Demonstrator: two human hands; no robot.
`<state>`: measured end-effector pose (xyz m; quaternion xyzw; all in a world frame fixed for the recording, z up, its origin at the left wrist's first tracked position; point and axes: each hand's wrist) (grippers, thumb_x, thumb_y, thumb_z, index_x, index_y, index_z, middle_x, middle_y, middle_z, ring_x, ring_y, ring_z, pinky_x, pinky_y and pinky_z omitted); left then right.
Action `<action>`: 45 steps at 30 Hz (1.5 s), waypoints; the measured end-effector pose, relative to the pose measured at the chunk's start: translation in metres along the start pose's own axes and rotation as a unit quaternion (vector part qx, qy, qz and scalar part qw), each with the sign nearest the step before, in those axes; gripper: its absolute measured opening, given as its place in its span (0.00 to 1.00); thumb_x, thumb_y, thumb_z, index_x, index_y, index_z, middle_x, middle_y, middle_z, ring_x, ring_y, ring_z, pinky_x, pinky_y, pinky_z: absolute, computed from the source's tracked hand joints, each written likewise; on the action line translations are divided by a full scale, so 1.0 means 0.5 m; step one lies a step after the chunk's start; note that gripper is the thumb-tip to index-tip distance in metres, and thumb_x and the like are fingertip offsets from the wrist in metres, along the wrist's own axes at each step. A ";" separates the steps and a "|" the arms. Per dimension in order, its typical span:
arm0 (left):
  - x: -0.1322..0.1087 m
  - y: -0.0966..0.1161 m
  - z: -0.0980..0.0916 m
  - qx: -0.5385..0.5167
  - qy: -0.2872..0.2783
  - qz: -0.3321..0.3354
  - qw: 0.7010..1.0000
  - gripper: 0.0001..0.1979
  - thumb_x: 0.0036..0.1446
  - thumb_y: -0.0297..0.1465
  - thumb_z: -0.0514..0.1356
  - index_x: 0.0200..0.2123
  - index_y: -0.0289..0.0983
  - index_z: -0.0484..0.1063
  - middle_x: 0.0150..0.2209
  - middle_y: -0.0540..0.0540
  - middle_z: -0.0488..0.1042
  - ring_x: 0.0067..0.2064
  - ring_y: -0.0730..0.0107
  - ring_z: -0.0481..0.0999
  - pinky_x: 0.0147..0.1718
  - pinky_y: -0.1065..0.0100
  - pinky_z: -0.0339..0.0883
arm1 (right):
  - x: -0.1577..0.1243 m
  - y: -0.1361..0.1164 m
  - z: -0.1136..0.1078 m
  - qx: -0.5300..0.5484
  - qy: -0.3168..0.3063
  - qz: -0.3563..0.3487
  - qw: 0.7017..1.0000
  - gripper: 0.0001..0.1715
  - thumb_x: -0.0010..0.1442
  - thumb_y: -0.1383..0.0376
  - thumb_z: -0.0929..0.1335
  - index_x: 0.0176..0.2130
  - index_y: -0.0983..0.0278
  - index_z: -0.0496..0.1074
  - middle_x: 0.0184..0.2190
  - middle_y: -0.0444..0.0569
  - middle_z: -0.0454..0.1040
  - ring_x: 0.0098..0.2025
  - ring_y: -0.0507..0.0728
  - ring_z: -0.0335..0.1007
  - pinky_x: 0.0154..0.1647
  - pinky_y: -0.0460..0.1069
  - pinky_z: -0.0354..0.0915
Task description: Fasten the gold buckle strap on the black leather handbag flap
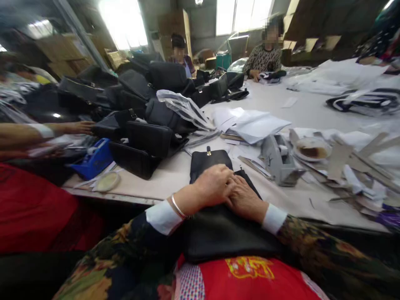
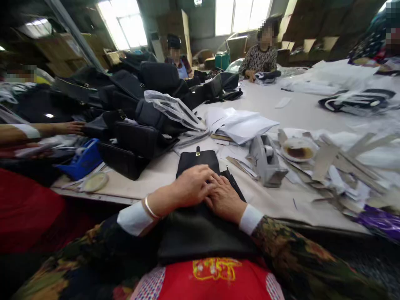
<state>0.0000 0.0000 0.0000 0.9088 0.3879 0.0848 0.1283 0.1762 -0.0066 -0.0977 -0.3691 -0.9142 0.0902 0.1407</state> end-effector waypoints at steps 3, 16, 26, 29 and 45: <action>-0.053 -0.014 0.065 0.033 -0.033 -0.037 0.998 0.43 0.60 0.53 0.60 0.69 0.33 0.56 0.70 0.32 0.59 0.69 0.40 0.58 0.67 0.44 0.52 | -0.001 -0.002 0.001 -0.021 -0.019 0.016 0.999 0.35 0.69 0.56 0.64 0.69 0.66 0.61 0.69 0.61 0.59 0.72 0.69 0.50 0.70 0.66 0.50; -0.095 -0.025 0.095 0.035 -0.037 -0.136 0.989 0.52 0.57 0.63 0.54 0.72 0.35 0.51 0.73 0.26 0.47 0.73 0.35 0.45 0.69 0.36 0.40 | 0.005 0.021 -0.042 0.073 -0.016 0.014 0.997 0.30 0.64 0.60 0.68 0.63 0.67 0.69 0.66 0.58 0.66 0.68 0.67 0.60 0.68 0.63 0.60; -0.089 -0.039 0.082 -0.002 -0.060 -0.146 0.987 0.50 0.55 0.64 0.55 0.72 0.41 0.54 0.73 0.26 0.45 0.74 0.36 0.42 0.68 0.35 0.39 | 0.108 0.240 -0.192 -0.097 0.055 0.166 0.980 0.19 0.61 0.67 0.70 0.51 0.68 0.78 0.53 0.59 0.77 0.56 0.65 0.72 0.61 0.57 0.65; -0.091 -0.043 0.082 -0.008 -0.053 -0.145 0.988 0.50 0.55 0.64 0.55 0.72 0.41 0.53 0.73 0.26 0.45 0.74 0.37 0.42 0.69 0.36 0.38 | 0.132 0.292 -0.203 -0.151 0.030 0.202 0.967 0.23 0.57 0.69 0.71 0.52 0.69 0.78 0.53 0.63 0.76 0.55 0.70 0.72 0.59 0.60 0.64; -0.096 -0.054 0.083 -0.060 -0.045 -0.153 0.985 0.51 0.55 0.66 0.52 0.72 0.43 0.52 0.73 0.27 0.42 0.74 0.40 0.39 0.69 0.37 0.36 | 0.373 0.359 -0.220 -0.273 -0.053 0.148 0.949 0.26 0.68 0.71 0.59 0.59 0.59 0.74 0.48 0.60 0.75 0.48 0.63 0.74 0.47 0.54 0.66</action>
Point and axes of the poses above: each hand's wrist, its own x-axis towards the middle knuckle, its own z-axis out of the palm, y = z × x
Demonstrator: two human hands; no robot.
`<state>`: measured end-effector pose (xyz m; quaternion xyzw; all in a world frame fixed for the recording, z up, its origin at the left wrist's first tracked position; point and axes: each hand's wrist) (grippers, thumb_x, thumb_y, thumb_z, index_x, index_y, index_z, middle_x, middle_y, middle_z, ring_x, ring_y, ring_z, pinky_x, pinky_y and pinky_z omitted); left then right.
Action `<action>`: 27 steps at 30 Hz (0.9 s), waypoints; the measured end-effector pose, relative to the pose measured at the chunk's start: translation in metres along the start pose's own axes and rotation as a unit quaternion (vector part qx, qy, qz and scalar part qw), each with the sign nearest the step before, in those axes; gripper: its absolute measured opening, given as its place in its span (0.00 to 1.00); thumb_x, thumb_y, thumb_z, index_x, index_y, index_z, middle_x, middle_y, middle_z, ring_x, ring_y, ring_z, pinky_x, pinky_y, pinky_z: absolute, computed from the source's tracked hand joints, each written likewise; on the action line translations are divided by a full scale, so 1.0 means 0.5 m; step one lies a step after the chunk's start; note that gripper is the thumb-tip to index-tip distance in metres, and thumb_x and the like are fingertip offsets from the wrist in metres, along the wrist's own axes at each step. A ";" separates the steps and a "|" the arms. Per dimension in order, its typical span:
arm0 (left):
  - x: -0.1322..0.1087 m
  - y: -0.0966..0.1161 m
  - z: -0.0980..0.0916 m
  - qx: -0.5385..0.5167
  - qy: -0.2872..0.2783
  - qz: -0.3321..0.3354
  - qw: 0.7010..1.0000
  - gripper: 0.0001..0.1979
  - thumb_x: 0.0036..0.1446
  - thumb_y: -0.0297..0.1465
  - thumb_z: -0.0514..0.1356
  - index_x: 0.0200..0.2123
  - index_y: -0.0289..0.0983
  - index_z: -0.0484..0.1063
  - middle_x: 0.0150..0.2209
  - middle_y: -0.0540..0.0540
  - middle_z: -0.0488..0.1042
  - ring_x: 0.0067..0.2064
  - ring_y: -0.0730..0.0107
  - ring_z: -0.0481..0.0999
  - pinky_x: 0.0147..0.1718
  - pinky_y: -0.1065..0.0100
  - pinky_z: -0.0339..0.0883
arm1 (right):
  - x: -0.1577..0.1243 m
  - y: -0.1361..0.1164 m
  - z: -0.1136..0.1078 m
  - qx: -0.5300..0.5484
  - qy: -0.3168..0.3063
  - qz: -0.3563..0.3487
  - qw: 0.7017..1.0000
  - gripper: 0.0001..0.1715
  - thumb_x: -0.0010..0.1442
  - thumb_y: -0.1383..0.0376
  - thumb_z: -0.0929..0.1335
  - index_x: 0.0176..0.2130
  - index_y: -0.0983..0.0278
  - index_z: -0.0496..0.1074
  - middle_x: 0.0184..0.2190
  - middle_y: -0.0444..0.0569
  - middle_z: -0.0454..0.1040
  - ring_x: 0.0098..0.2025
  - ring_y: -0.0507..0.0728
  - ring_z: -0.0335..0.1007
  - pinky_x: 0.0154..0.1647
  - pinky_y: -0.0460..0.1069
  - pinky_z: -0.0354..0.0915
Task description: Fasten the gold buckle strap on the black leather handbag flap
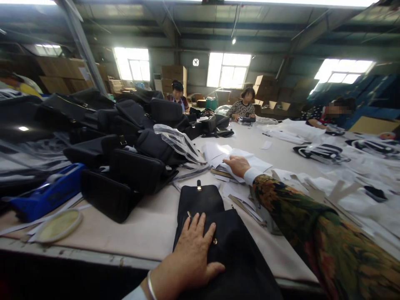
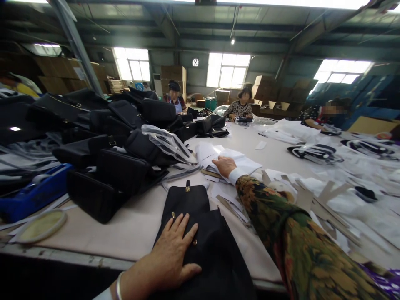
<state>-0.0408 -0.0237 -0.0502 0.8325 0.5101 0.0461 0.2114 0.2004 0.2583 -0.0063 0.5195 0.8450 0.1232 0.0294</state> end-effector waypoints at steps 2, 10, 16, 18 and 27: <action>0.001 -0.003 0.001 -0.003 0.004 0.001 1.000 0.51 0.55 0.66 0.52 0.72 0.43 0.52 0.73 0.27 0.42 0.74 0.40 0.40 0.69 0.38 0.36 | -0.001 0.005 -0.001 -0.016 0.004 0.012 1.000 0.23 0.67 0.72 0.59 0.52 0.65 0.78 0.48 0.64 0.75 0.49 0.66 0.73 0.47 0.55 0.66; 0.007 -0.011 0.014 -0.010 0.021 0.005 1.000 0.50 0.55 0.65 0.53 0.72 0.42 0.53 0.73 0.28 0.43 0.74 0.39 0.40 0.69 0.36 0.36 | -0.054 0.034 0.022 -0.053 0.020 0.077 0.995 0.20 0.67 0.73 0.59 0.48 0.69 0.77 0.41 0.64 0.77 0.41 0.65 0.76 0.39 0.54 0.65; 0.012 -0.010 0.015 -0.003 0.013 0.001 1.000 0.50 0.55 0.65 0.53 0.72 0.43 0.53 0.74 0.29 0.43 0.74 0.39 0.39 0.70 0.36 0.35 | -0.095 0.041 0.025 -0.063 0.042 0.071 0.995 0.19 0.66 0.72 0.59 0.39 0.72 0.78 0.41 0.67 0.75 0.43 0.68 0.72 0.40 0.57 0.60; 0.012 -0.009 0.014 0.000 0.013 0.000 1.000 0.50 0.56 0.65 0.53 0.72 0.42 0.53 0.74 0.30 0.43 0.74 0.39 0.39 0.70 0.37 0.34 | -0.110 0.044 0.022 -0.060 0.059 0.058 0.995 0.19 0.66 0.70 0.60 0.38 0.71 0.79 0.43 0.67 0.74 0.47 0.69 0.68 0.43 0.59 0.58; 0.012 -0.009 0.010 0.004 0.006 -0.003 1.000 0.49 0.56 0.64 0.53 0.72 0.43 0.52 0.74 0.30 0.42 0.74 0.40 0.39 0.70 0.38 0.34 | -0.138 0.069 0.055 0.024 0.082 -0.007 0.996 0.14 0.64 0.69 0.63 0.40 0.67 0.79 0.63 0.59 0.68 0.63 0.67 0.58 0.62 0.60 0.55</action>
Point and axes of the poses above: each hand's wrist, its own x-axis towards the middle knuckle, its own z-axis out of the palm, y = z × x
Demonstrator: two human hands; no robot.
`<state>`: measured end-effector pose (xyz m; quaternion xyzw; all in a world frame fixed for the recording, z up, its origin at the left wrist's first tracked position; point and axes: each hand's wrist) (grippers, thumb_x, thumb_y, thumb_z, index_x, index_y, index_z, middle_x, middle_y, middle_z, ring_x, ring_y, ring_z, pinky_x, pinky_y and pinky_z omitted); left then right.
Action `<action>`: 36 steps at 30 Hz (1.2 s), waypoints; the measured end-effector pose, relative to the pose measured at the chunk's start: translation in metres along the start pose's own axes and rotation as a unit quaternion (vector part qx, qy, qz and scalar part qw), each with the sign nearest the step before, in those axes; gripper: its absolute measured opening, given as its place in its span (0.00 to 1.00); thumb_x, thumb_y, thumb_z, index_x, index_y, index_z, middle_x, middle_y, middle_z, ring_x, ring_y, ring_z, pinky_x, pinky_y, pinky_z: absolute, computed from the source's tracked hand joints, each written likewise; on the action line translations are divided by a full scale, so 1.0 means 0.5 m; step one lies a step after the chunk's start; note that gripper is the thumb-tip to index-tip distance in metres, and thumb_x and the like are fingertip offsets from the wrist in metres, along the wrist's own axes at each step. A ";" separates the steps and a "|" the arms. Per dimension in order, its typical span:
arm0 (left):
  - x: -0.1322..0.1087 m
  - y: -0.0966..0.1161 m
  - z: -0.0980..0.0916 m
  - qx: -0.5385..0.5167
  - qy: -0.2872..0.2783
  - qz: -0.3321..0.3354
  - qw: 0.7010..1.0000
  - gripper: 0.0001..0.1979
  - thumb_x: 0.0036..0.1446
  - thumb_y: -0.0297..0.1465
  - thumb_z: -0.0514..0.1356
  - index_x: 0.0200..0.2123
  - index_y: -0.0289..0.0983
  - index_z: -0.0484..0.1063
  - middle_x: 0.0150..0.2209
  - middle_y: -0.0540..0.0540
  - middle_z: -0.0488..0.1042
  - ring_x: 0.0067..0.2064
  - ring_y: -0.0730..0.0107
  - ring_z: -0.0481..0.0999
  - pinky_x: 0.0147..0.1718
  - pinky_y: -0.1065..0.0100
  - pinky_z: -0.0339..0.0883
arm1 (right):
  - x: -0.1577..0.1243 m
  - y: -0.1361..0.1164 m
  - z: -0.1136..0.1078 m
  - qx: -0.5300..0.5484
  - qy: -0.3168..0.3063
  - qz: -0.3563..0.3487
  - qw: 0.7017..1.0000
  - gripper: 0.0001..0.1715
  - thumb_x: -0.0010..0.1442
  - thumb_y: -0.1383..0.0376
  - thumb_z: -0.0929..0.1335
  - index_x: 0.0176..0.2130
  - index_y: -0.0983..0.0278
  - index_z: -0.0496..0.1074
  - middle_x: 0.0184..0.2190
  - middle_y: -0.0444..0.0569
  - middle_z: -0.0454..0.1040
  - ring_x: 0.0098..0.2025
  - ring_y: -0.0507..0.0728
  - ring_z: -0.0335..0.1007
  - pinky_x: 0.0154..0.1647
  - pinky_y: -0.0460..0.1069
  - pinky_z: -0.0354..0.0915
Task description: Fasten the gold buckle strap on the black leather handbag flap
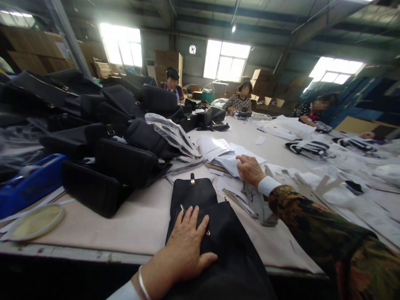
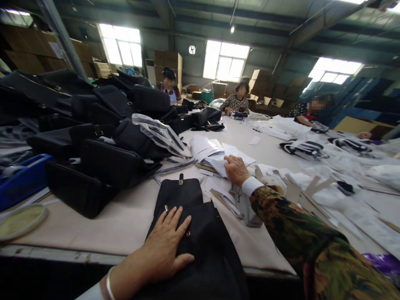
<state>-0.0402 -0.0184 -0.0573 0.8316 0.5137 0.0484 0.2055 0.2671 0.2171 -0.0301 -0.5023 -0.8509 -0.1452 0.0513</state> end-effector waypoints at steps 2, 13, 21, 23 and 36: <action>0.001 0.001 -0.002 -0.002 0.000 -0.002 1.000 0.49 0.56 0.64 0.53 0.72 0.43 0.52 0.74 0.30 0.42 0.74 0.41 0.39 0.70 0.38 0.34 | 0.014 0.010 0.012 0.027 -0.007 0.013 1.000 0.14 0.65 0.67 0.64 0.44 0.66 0.78 0.64 0.56 0.67 0.63 0.63 0.61 0.62 0.56 0.58; 0.005 0.003 -0.006 -0.004 -0.012 -0.013 1.000 0.49 0.56 0.63 0.55 0.73 0.44 0.51 0.74 0.33 0.41 0.74 0.41 0.39 0.70 0.39 0.35 | 0.061 0.056 0.048 0.072 -0.100 0.174 0.977 0.47 0.57 0.62 0.72 0.69 0.76 0.56 0.57 0.67 0.73 0.56 0.65 0.73 0.55 0.53 0.68; 0.007 0.019 -0.024 0.013 -0.036 -0.028 0.999 0.48 0.55 0.58 0.60 0.72 0.41 0.52 0.74 0.31 0.42 0.74 0.41 0.39 0.70 0.39 0.35 | 0.049 0.072 0.012 0.044 -0.138 0.164 0.976 0.15 0.65 0.60 0.68 0.47 0.66 0.79 0.46 0.54 0.80 0.48 0.60 0.76 0.51 0.56 0.68; 0.007 0.021 -0.026 0.017 -0.040 -0.029 0.999 0.49 0.55 0.58 0.60 0.72 0.41 0.52 0.74 0.31 0.42 0.74 0.41 0.39 0.70 0.39 0.35 | 0.044 0.074 -0.001 0.033 -0.124 0.158 0.979 0.15 0.65 0.61 0.66 0.43 0.65 0.81 0.44 0.54 0.81 0.47 0.60 0.76 0.48 0.53 0.67; 0.007 0.021 -0.026 0.024 -0.033 -0.024 0.999 0.48 0.56 0.58 0.60 0.72 0.40 0.53 0.73 0.29 0.43 0.74 0.41 0.40 0.70 0.39 0.36 | -0.009 -0.016 -0.111 -0.025 -0.025 0.014 0.999 0.14 0.66 0.68 0.64 0.41 0.69 0.78 0.46 0.61 0.79 0.53 0.65 0.70 0.55 0.56 0.56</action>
Point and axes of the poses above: each hand's wrist, its own x-axis towards the middle knuckle, its own z-axis out of the palm, y = z × x
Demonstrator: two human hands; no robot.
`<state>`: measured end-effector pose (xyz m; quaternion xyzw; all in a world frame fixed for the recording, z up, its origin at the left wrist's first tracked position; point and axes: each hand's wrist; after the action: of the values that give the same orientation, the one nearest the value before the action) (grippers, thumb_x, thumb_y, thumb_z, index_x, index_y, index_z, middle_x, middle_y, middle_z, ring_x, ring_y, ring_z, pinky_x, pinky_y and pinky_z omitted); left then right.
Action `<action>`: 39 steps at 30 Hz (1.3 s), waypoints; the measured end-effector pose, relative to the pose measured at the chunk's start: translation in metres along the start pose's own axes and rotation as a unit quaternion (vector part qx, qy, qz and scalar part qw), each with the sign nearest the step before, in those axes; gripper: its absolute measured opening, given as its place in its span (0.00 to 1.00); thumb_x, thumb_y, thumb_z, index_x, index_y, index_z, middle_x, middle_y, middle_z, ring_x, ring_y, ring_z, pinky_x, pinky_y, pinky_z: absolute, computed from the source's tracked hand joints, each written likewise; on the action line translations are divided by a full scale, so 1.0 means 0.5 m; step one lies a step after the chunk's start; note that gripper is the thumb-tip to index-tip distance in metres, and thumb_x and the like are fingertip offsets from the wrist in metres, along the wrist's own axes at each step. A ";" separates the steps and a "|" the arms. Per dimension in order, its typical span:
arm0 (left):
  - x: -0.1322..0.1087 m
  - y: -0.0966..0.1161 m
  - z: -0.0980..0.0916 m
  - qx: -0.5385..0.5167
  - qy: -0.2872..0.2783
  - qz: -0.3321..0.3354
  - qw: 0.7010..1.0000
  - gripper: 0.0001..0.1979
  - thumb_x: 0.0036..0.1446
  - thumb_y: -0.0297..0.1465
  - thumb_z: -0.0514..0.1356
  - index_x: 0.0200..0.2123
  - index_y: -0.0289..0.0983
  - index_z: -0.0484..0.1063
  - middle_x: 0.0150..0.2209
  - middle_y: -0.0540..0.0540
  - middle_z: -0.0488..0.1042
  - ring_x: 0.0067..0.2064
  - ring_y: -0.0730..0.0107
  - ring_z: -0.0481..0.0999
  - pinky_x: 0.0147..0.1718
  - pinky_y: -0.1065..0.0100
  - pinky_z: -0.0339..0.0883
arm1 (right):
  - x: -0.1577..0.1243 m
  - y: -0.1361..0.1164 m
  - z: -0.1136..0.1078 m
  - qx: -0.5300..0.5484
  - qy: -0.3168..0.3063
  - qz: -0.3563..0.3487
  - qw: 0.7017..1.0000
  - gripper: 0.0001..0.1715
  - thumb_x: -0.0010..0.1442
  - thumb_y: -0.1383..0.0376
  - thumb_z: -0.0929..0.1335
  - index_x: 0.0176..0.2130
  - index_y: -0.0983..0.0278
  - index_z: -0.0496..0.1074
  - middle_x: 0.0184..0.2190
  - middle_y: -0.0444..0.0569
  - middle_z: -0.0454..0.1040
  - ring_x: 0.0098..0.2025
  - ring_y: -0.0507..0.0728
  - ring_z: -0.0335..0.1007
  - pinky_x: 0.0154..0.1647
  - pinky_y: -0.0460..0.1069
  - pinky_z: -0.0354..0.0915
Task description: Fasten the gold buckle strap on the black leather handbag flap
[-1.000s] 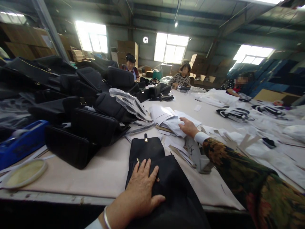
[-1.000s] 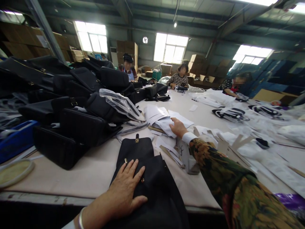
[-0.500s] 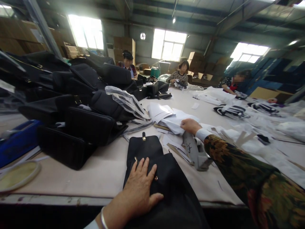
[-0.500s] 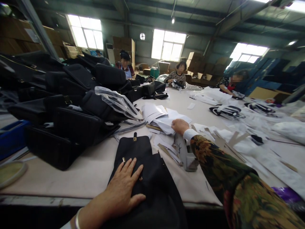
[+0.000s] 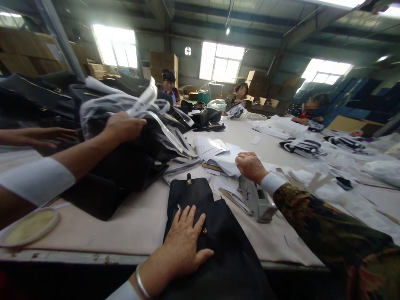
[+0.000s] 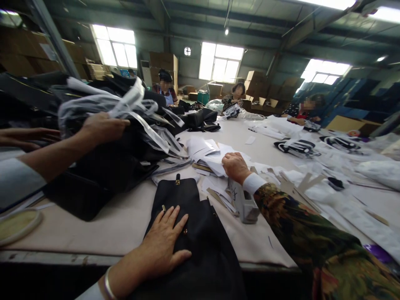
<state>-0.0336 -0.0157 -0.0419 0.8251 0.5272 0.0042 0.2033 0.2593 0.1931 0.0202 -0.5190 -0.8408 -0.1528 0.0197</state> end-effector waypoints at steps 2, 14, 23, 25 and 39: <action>-0.002 -0.004 0.005 -0.007 0.011 0.006 1.000 0.48 0.57 0.59 0.58 0.72 0.41 0.53 0.74 0.30 0.44 0.74 0.41 0.40 0.70 0.39 0.36 | -0.019 -0.041 -0.021 -0.005 -0.013 -0.021 1.000 0.14 0.65 0.70 0.62 0.40 0.70 0.77 0.41 0.63 0.79 0.45 0.64 0.74 0.47 0.55 0.59; -0.003 -0.038 0.017 -0.176 0.146 0.088 0.970 0.37 0.46 0.54 0.71 0.52 0.35 0.74 0.51 0.36 0.73 0.55 0.47 0.72 0.61 0.48 0.62 | -0.163 -0.363 -0.113 0.528 -0.319 0.095 0.781 0.13 0.62 0.63 0.67 0.26 0.62 0.69 0.15 0.44 0.71 0.20 0.55 0.71 0.20 0.46 0.61; -0.012 -0.059 0.015 -0.375 0.240 -0.052 0.894 0.33 0.55 0.35 0.68 0.61 0.30 0.66 0.45 0.41 0.80 0.45 0.58 0.79 0.48 0.62 0.72 | -0.149 -0.394 -0.064 0.801 -0.268 0.177 0.506 0.12 0.66 0.60 0.69 0.44 0.65 0.72 0.40 0.54 0.80 0.39 0.56 0.79 0.42 0.50 0.75; -0.007 -0.057 0.024 -0.356 0.264 -0.076 0.893 0.31 0.53 0.27 0.65 0.61 0.30 0.67 0.45 0.40 0.80 0.45 0.58 0.80 0.48 0.61 0.73 | -0.156 -0.374 -0.058 0.791 -0.211 0.171 0.548 0.14 0.64 0.58 0.71 0.45 0.65 0.73 0.42 0.55 0.79 0.41 0.58 0.79 0.45 0.52 0.75; 0.005 -0.067 0.034 -0.346 0.256 -0.087 0.899 0.28 0.56 0.26 0.61 0.61 0.33 0.67 0.55 0.39 0.78 0.55 0.55 0.78 0.57 0.59 0.70 | -0.299 -0.266 -0.028 0.316 0.124 -0.107 0.935 0.21 0.67 0.60 0.66 0.55 0.68 0.73 0.57 0.62 0.73 0.59 0.67 0.69 0.62 0.63 0.66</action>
<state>-0.0581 -0.0070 -0.0692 0.6244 0.5958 0.3796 0.3332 0.2092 0.0044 -0.0265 -0.3701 -0.8870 0.0565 0.2703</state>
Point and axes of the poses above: each hand's wrist, its own x-axis towards the middle knuckle, its own z-axis out of the palm, y = z × x
